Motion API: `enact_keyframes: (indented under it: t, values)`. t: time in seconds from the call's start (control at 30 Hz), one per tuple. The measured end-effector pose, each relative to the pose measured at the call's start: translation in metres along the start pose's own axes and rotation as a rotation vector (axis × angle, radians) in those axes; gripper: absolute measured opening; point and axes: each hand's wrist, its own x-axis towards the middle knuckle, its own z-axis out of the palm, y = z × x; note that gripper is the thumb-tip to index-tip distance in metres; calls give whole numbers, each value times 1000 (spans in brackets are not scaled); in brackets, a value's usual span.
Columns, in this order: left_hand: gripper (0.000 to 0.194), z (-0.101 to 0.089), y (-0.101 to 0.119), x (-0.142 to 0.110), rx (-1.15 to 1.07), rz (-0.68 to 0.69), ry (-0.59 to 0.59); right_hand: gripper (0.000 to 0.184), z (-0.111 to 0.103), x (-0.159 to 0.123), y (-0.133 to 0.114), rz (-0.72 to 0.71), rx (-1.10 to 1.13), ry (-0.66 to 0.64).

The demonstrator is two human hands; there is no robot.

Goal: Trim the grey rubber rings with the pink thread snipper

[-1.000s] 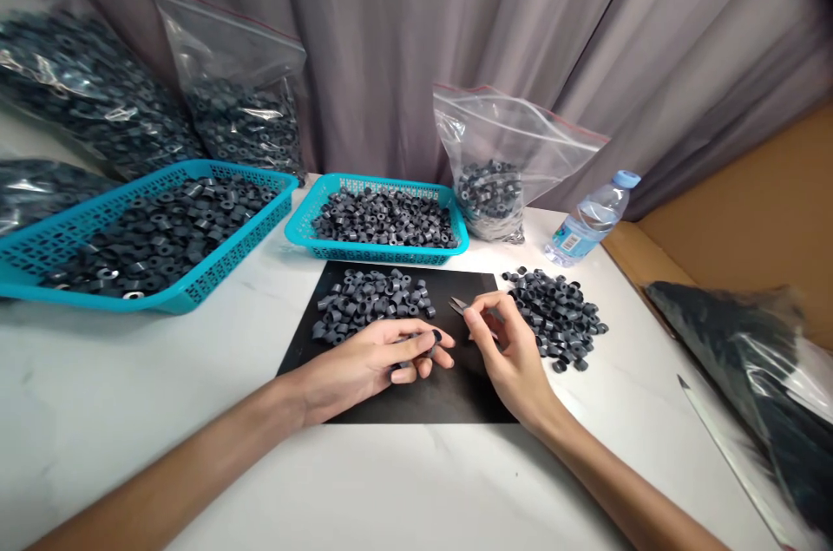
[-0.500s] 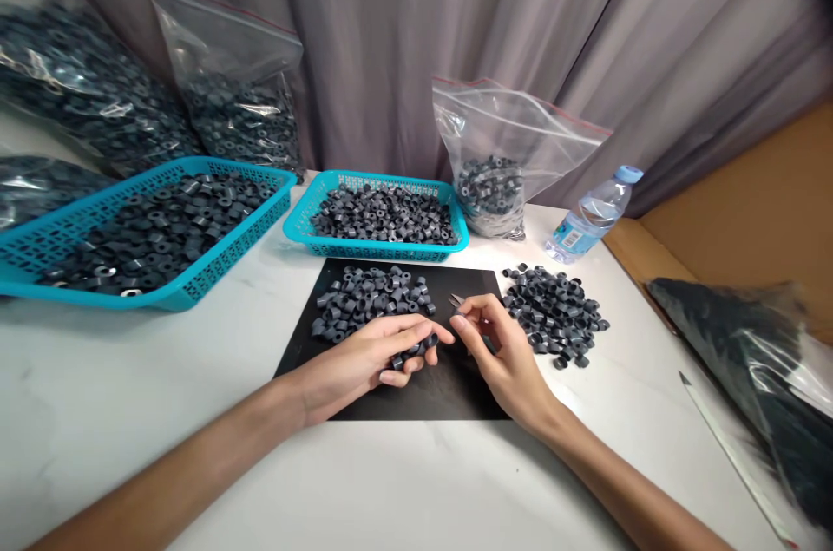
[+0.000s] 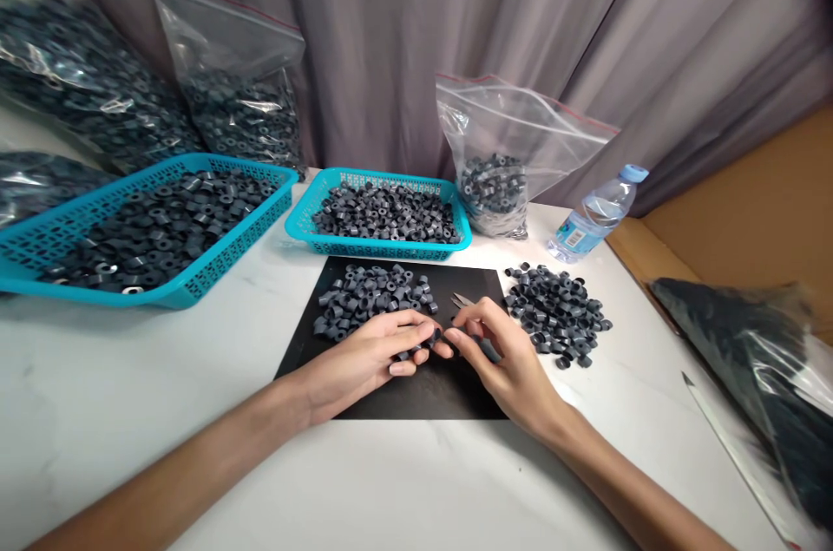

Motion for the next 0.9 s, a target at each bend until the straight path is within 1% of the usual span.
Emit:
enact_keyframes:
  t: [0.2,0.37,0.47,0.63,0.77,0.83,0.9]
  values:
    - [23,-2,-3,0,2,11,1,10,-2,1,-3,-41,-3,-104]
    - [25,-2,-4,2,92,66,-15,9,-2,1,-5,-58,16,-121]
    - [27,-2,-4,3,132,80,4,7,0,0,-2,-2,68,-129]
    - [26,-2,-5,4,84,62,-13,6,3,-3,1,102,193,-98]
    - [25,-1,-4,3,38,40,-70,15,3,-1,-1,138,309,-44]
    - [26,-1,-4,3,16,31,-76,19,3,1,-2,161,353,-40]
    - [26,-1,-3,3,-5,29,-69,20,2,2,-1,195,411,-50]
